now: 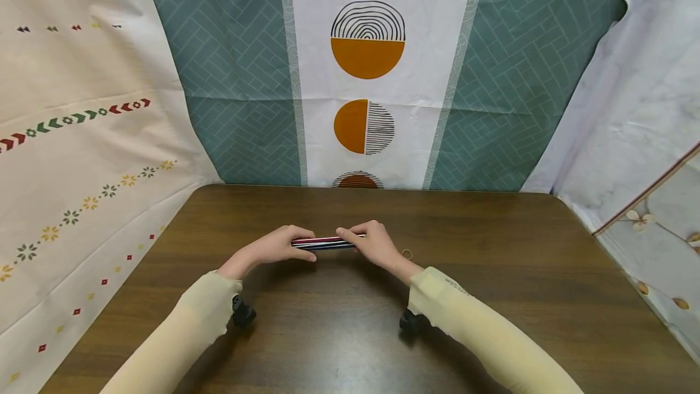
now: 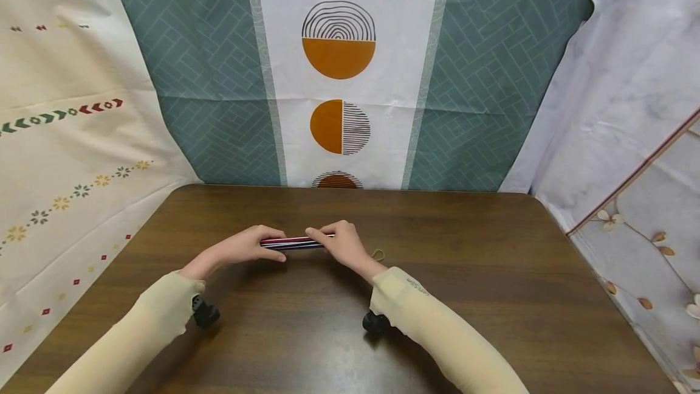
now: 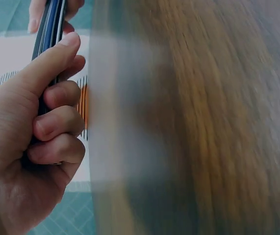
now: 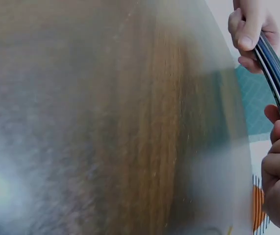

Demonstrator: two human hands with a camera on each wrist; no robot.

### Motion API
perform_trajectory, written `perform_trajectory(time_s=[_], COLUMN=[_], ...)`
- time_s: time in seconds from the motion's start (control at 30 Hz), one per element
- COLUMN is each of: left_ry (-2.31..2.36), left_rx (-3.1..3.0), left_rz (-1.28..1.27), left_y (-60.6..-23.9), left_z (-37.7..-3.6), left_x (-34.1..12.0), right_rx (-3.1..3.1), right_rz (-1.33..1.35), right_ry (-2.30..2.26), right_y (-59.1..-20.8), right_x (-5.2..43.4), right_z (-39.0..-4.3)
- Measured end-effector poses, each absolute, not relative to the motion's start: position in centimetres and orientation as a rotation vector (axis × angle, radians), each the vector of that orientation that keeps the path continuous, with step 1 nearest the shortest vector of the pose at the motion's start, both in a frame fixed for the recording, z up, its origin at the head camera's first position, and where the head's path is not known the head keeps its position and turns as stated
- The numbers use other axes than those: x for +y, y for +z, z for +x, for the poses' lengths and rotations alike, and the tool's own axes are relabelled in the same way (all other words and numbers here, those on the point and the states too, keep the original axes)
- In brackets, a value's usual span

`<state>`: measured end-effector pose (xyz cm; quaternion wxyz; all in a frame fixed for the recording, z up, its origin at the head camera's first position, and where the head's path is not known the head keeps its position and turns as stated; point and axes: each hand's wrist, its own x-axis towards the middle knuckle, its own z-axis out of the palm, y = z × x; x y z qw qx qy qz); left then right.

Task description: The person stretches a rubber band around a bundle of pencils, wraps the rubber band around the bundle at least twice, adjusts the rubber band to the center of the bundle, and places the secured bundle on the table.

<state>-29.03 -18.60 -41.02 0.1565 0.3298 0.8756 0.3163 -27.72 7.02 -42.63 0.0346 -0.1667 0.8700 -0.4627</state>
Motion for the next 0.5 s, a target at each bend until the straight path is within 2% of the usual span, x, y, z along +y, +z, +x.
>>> perform_trajectory(time_s=[0.5], left_ry=[0.580], left_rx=[2.454], left_rz=[0.924], left_y=[-39.2], left_z=[-28.6], left_x=[-13.9], right_rx=[2.802], right_rz=[-0.405], right_ry=[-1.635], right_y=[-42.6], right_x=[10.0], right_z=[-26.7])
